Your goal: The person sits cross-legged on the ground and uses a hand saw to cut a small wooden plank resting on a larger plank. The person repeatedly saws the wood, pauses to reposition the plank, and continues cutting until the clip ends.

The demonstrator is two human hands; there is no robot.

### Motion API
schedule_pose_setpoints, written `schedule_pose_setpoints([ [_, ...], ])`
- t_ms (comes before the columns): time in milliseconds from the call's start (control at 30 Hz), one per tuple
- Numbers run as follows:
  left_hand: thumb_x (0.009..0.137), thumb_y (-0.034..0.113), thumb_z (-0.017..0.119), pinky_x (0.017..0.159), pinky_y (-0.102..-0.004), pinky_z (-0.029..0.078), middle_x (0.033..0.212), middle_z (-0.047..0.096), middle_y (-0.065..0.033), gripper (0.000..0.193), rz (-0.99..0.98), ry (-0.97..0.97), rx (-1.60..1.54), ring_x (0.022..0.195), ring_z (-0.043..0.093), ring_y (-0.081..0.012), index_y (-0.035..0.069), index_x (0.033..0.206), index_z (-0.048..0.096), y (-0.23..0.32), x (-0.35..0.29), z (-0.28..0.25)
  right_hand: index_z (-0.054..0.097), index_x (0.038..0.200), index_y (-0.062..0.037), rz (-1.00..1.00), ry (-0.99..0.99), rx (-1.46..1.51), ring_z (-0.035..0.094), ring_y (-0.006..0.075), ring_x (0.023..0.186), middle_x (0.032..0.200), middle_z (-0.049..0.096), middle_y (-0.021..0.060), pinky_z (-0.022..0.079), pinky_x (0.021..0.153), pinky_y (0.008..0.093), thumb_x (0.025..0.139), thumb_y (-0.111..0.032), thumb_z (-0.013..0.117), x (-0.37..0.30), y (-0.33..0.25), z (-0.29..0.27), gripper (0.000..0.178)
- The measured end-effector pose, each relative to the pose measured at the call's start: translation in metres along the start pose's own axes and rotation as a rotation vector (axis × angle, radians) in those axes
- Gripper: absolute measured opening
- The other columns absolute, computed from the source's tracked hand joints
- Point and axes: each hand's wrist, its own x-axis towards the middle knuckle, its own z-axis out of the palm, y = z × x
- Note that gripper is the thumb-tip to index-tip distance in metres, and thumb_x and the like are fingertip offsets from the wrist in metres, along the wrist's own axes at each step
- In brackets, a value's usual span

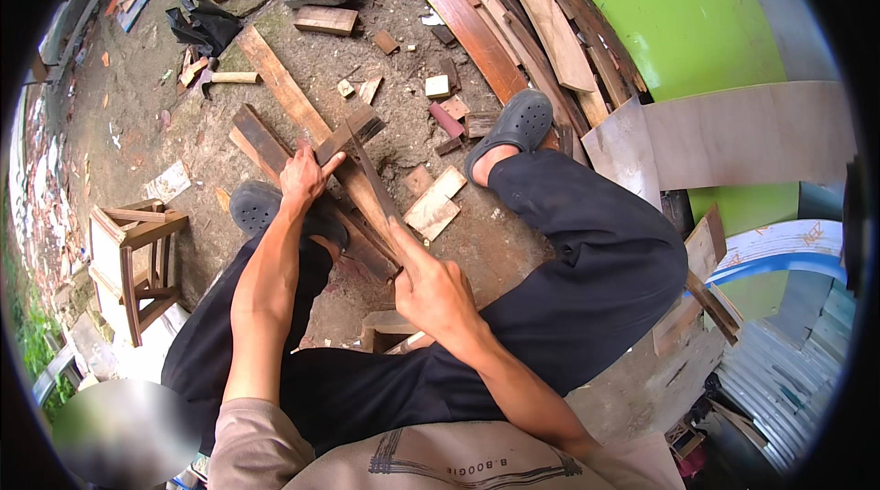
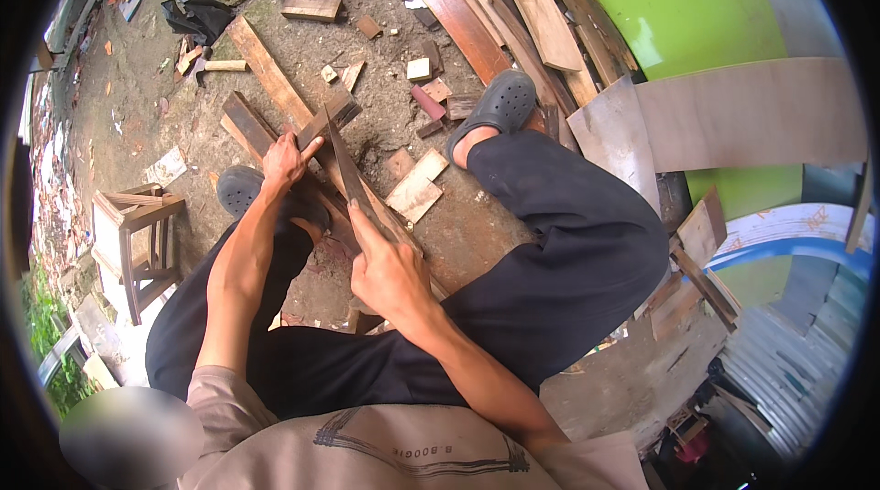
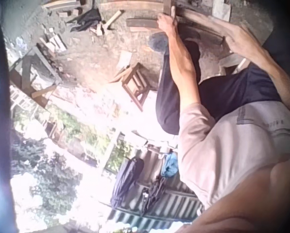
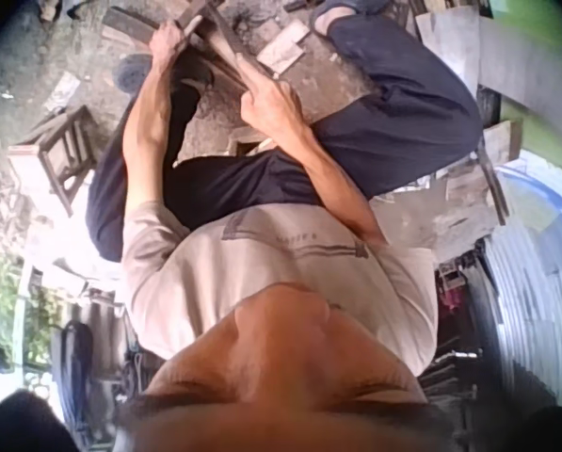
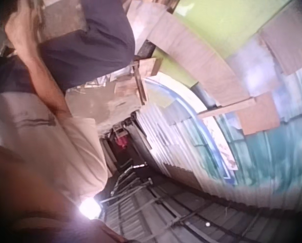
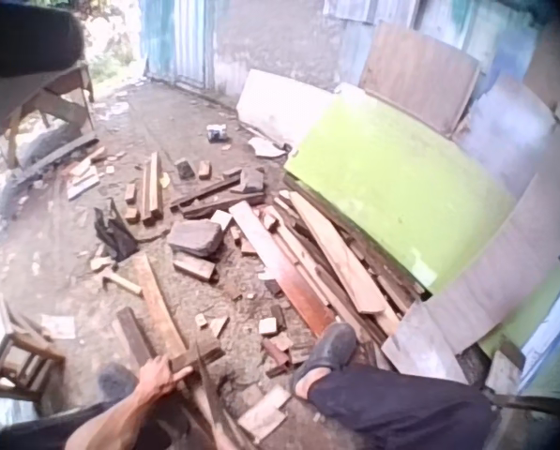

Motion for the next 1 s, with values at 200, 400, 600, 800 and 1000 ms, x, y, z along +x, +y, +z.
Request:
schedule_pose_setpoints([
  [200,0.087,0.084,0.049,0.097,-0.0541,0.051,0.119,0.067,-0.0320,0.103,0.011,0.011,-0.012,0.114,0.063,-0.0475,-0.011,0.127,0.056,0.008,-0.009,0.003,0.053,0.146,-0.0060,0.134,-0.036,-0.023,0.070,0.0455,0.092,0.112,0.067,0.0295,0.057,0.081,0.0490,0.086,-0.005,0.055,0.085,0.013,0.028,0.060],
  [400,0.087,0.083,0.050,0.101,-0.0529,0.049,0.129,0.062,-0.0341,0.111,-0.024,-0.017,-0.011,0.118,0.061,-0.0479,-0.012,0.144,0.043,0.001,-0.005,0.005,0.052,0.148,-0.0069,-0.006,0.027,0.032,0.071,0.0441,0.088,0.107,0.068,0.0308,0.057,0.077,0.0471,0.085,-0.005,0.055,-0.002,0.017,0.005,0.063],
  [600,0.087,0.083,0.049,0.100,-0.0537,0.049,0.121,0.065,-0.0316,0.105,0.043,0.024,-0.013,0.118,0.061,-0.0483,-0.010,0.135,0.050,0.016,0.002,0.001,0.053,0.147,-0.0066,0.059,0.020,0.000,0.070,0.0463,0.076,0.082,0.066,0.0331,0.054,0.069,0.0509,0.084,-0.005,0.056,0.101,0.022,0.033,0.063],
  [800,0.089,0.082,0.049,0.100,-0.0540,0.049,0.124,0.064,-0.0314,0.102,-0.013,0.029,-0.013,0.116,0.061,-0.0487,-0.010,0.132,0.052,0.007,-0.005,0.004,0.056,0.145,-0.0060,-0.079,0.098,0.030,0.069,0.0461,0.072,0.082,0.067,0.0309,0.055,0.068,0.0495,0.084,-0.004,0.057,-0.020,0.015,0.000,0.061],
  [1000,0.092,0.080,0.046,0.099,-0.0541,0.049,0.121,0.064,-0.0333,0.097,0.029,0.094,-0.025,0.114,0.062,-0.0503,-0.012,0.122,0.058,0.008,0.003,0.007,0.056,0.145,-0.0087,0.081,-0.039,-0.052,0.071,0.0474,0.072,0.075,0.068,0.0316,0.059,0.069,0.0542,0.084,-0.006,0.059,0.064,0.004,0.004,0.061],
])
